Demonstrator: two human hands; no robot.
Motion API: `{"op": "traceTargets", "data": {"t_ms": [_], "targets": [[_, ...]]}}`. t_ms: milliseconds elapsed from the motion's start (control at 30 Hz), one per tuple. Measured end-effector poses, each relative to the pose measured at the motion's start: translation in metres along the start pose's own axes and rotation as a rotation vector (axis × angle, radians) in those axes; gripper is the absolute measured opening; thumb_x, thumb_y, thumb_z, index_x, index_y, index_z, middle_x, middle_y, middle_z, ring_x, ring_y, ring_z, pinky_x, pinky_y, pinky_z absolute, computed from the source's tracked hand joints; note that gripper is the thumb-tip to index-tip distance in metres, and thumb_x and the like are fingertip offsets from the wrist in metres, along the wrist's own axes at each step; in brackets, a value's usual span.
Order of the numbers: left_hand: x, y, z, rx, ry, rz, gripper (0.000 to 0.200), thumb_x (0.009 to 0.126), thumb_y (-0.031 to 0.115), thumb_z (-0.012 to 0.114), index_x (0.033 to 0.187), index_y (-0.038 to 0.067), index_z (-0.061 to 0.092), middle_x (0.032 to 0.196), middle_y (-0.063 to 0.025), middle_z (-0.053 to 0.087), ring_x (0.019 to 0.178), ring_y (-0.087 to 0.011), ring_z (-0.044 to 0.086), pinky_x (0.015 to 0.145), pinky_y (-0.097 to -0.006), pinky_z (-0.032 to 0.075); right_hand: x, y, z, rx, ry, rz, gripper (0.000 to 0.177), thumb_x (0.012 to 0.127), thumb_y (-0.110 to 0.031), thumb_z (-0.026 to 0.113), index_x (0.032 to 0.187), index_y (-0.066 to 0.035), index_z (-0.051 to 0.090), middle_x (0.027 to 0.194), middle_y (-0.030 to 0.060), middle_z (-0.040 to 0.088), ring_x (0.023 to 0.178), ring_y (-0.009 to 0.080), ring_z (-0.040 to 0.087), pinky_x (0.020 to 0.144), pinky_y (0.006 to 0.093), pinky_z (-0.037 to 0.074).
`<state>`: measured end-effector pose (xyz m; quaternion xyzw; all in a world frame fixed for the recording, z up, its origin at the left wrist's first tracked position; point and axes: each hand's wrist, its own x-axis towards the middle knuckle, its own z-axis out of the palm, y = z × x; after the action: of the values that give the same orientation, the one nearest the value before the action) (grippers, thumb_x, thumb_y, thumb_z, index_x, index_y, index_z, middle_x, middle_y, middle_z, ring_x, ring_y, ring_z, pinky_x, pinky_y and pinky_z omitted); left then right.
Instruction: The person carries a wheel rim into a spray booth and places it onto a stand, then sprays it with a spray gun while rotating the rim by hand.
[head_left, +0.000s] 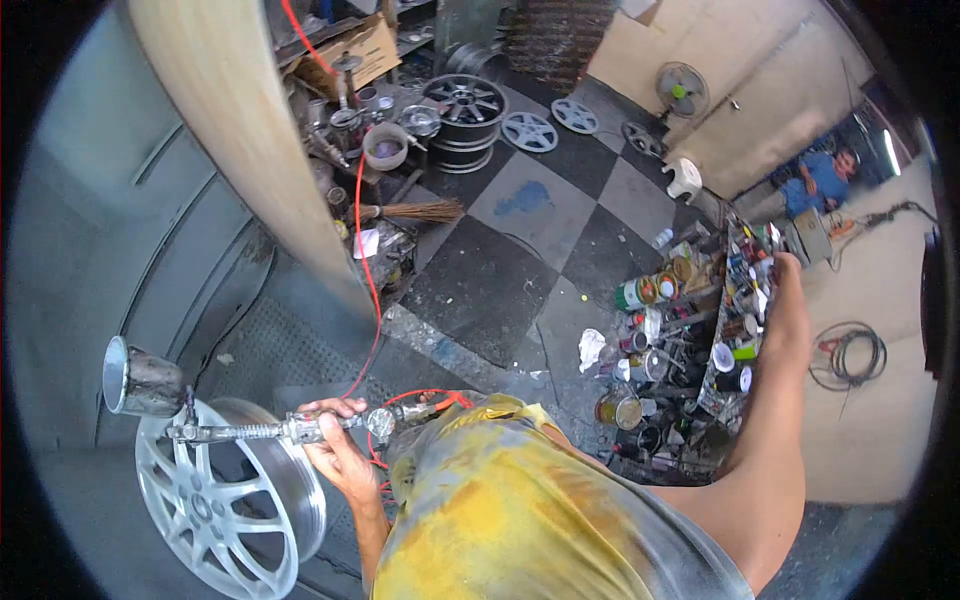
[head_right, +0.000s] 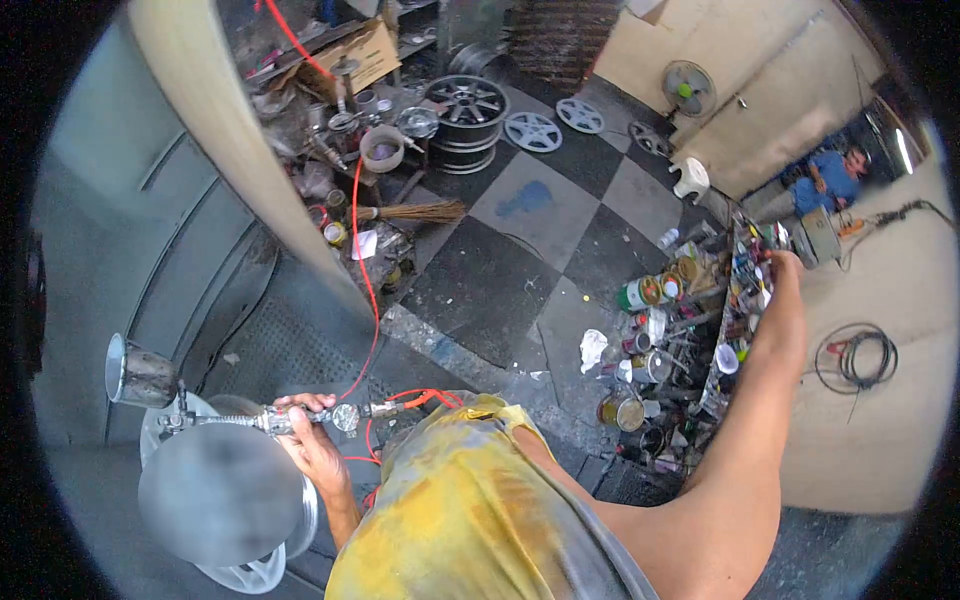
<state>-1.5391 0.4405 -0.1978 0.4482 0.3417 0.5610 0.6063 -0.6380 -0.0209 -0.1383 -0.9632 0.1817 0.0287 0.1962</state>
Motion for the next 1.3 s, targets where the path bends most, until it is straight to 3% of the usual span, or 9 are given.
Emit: {"op": "traceTargets", "data": {"t_ms": [233, 300, 400, 433, 533, 600, 833, 1067, 1300], "targets": [[0.013, -0.009, 0.004, -0.025, -0.066, -0.03, 0.023, 0.111, 0.02, 0.05, 0.125, 0.002, 0.047, 0.097, -0.0119, 0.055, 0.093, -0.0241, 0.059, 0.093, -0.0458, 0.051, 0.003, 0.1, -0.098, 0.155, 0.193, 0.562, 0.026, 0.088, -0.02, 0.054, 0.066, -0.007, 0.06, 0.058, 0.011, 0.059, 0.046, 0.0265, 0.054, 0.045, 0.0427, 0.041], [0.01, -0.011, 0.01, -0.033, -0.068, -0.039, 0.022, 0.111, 0.02, 0.051, 0.124, 0.002, 0.047, 0.097, -0.0119, 0.055, 0.093, -0.0241, 0.059, 0.093, -0.0459, 0.051, 0.008, 0.089, -0.087, -0.092, 0.172, 0.453, 0.027, 0.087, -0.019, 0.054, 0.065, -0.006, 0.062, 0.057, 0.0112, 0.06, 0.047, 0.0267, 0.056, 0.045, 0.0429, 0.042], [0.0, -0.009, 0.021, -0.077, -0.049, -0.067, 0.021, 0.11, 0.018, 0.051, 0.124, 0.003, 0.047, 0.098, -0.0117, 0.057, 0.093, -0.0236, 0.059, 0.094, -0.0454, 0.051, -0.023, 0.067, -0.038, -0.665, 0.036, -0.36, 0.026, 0.085, -0.02, 0.059, 0.064, -0.006, 0.067, 0.056, 0.0115, 0.062, 0.048, 0.0268, 0.061, 0.045, 0.0432, 0.045], [0.002, -0.011, 0.022, -0.045, -0.082, -0.064, 0.021, 0.11, 0.017, 0.051, 0.125, 0.003, 0.046, 0.098, -0.0117, 0.057, 0.093, -0.0232, 0.059, 0.093, -0.0454, 0.052, -0.075, 0.061, -0.013, -0.139, 0.041, -0.306, 0.026, 0.087, -0.024, 0.061, 0.074, -0.004, 0.073, 0.061, 0.0142, 0.066, 0.049, 0.0299, 0.064, 0.048, 0.043, 0.05], [-0.01, -0.014, 0.024, -0.053, -0.041, -0.101, 0.019, 0.11, 0.013, 0.049, 0.125, 0.003, 0.046, 0.1, -0.0126, 0.06, 0.093, -0.0228, 0.063, 0.09, -0.0447, 0.054, -0.235, -0.026, 0.095, -0.158, -0.177, -0.993, 0.031, 0.093, -0.025, 0.066, 0.101, 0.003, 0.074, 0.077, 0.0148, 0.071, 0.078, 0.0288, 0.072, 0.071, 0.0399, 0.055], [-0.02, -0.015, 0.025, 0.006, -0.085, -0.059, 0.018, 0.109, 0.012, 0.048, 0.125, 0.004, 0.045, 0.102, -0.0125, 0.063, 0.095, -0.0227, 0.065, 0.089, -0.0429, 0.054, -0.389, -0.079, 0.148, 0.001, -0.61, -1.041, 0.017, 0.094, -0.009, 0.066, 0.102, 0.003, 0.075, 0.087, 0.0147, 0.076, 0.082, 0.0199, 0.071, 0.073, 0.0342, 0.055], [-0.051, -0.008, 0.05, 0.128, -0.073, -0.134, 0.032, 0.107, 0.008, 0.051, 0.137, 0.004, 0.039, 0.109, -0.0098, 0.064, 0.102, -0.017, 0.065, 0.092, -0.0358, 0.052, -0.807, -0.163, 0.129, 0.428, -1.392, -1.847, 0.055, 0.089, -0.019, 0.081, 0.138, -0.002, 0.062, 0.12, 0.0165, 0.068, 0.108, 0.0254, 0.069, 0.089, 0.0367, 0.055], [-0.067, 0.014, 0.067, 0.339, -0.01, 0.133, 0.062, 0.103, 0.02, 0.065, 0.149, -0.004, 0.031, 0.139, -0.0207, 0.053, 0.134, -0.0285, 0.051, 0.113, -0.0437, 0.04, -0.905, -0.167, 0.104, 0.351, -1.559, -1.902, 0.045, 0.099, -0.02, 0.071, 0.137, 0.002, 0.059, 0.112, 0.0221, 0.071, 0.101, 0.0304, 0.073, 0.084, 0.0375, 0.057], [-0.075, 0.036, 0.053, 0.253, -0.148, 0.052, 0.08, 0.101, 0.028, 0.066, 0.156, -0.008, 0.021, 0.15, -0.0312, 0.041, 0.146, -0.0363, 0.039, 0.12, -0.046, 0.031, -0.939, -0.143, 0.087, 0.393, -1.596, -1.707, 0.038, 0.104, -0.023, 0.066, 0.134, 0.0, 0.063, 0.091, 0.0049, 0.068, 0.079, 0.0095, 0.063, 0.066, 0.0297, 0.058]]}}
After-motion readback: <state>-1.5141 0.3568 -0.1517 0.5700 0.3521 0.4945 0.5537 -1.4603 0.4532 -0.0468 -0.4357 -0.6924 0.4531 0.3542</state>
